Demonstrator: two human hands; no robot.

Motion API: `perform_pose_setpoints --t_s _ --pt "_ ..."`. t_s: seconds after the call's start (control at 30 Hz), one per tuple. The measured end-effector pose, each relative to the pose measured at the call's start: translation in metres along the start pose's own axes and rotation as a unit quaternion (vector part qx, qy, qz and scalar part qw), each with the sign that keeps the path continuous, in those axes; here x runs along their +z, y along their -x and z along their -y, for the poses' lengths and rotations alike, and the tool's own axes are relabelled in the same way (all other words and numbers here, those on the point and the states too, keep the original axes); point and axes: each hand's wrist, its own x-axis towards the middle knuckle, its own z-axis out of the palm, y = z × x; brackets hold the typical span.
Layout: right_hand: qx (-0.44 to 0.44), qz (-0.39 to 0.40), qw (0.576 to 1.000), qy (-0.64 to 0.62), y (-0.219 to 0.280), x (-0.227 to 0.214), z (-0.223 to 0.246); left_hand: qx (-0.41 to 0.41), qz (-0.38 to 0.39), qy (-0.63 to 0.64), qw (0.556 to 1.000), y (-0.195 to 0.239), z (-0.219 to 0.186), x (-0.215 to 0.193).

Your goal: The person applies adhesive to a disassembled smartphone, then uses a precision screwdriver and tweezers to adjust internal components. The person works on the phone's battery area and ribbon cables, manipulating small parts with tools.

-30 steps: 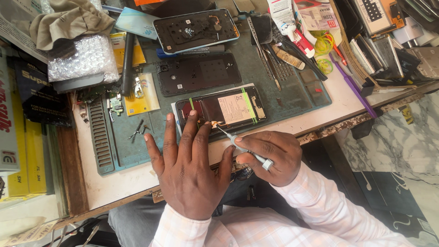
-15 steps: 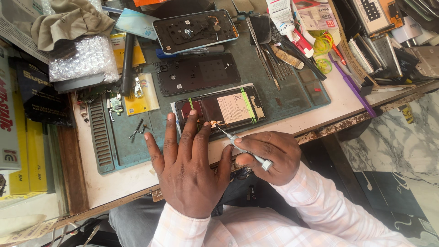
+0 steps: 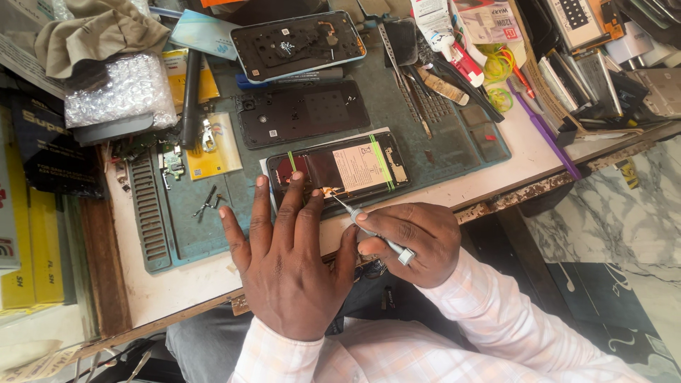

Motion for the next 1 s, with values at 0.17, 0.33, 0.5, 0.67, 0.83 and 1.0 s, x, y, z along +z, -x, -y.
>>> perform_pose_setpoints --t_s 0.17,0.33,0.5,0.67,0.83,1.0 --pt "-0.016 -0.007 1.0 0.001 -0.002 0.001 0.001 0.002 0.0 -0.003 1.0 0.0 0.001 0.0" --pt "-0.011 -0.012 1.0 0.001 0.003 0.003 -0.002 0.003 0.004 -0.008 1.0 0.0 0.001 -0.001" --pt "0.022 -0.031 0.998 -0.042 0.008 0.0 -0.005 0.002 -0.007 -0.003 1.0 0.0 -0.001 -0.002" --pt "0.087 -0.173 0.945 -0.265 -0.007 -0.006 0.006 0.003 -0.013 -0.004 1.0 0.0 -0.001 -0.004" --pt "0.152 0.094 0.982 -0.06 -0.046 -0.038 0.006 0.0 -0.022 0.02 1.0 0.001 0.001 -0.005" --pt "0.067 0.227 0.971 0.038 -0.088 -0.033 0.007 0.006 -0.049 0.073 0.996 0.004 0.006 -0.008"
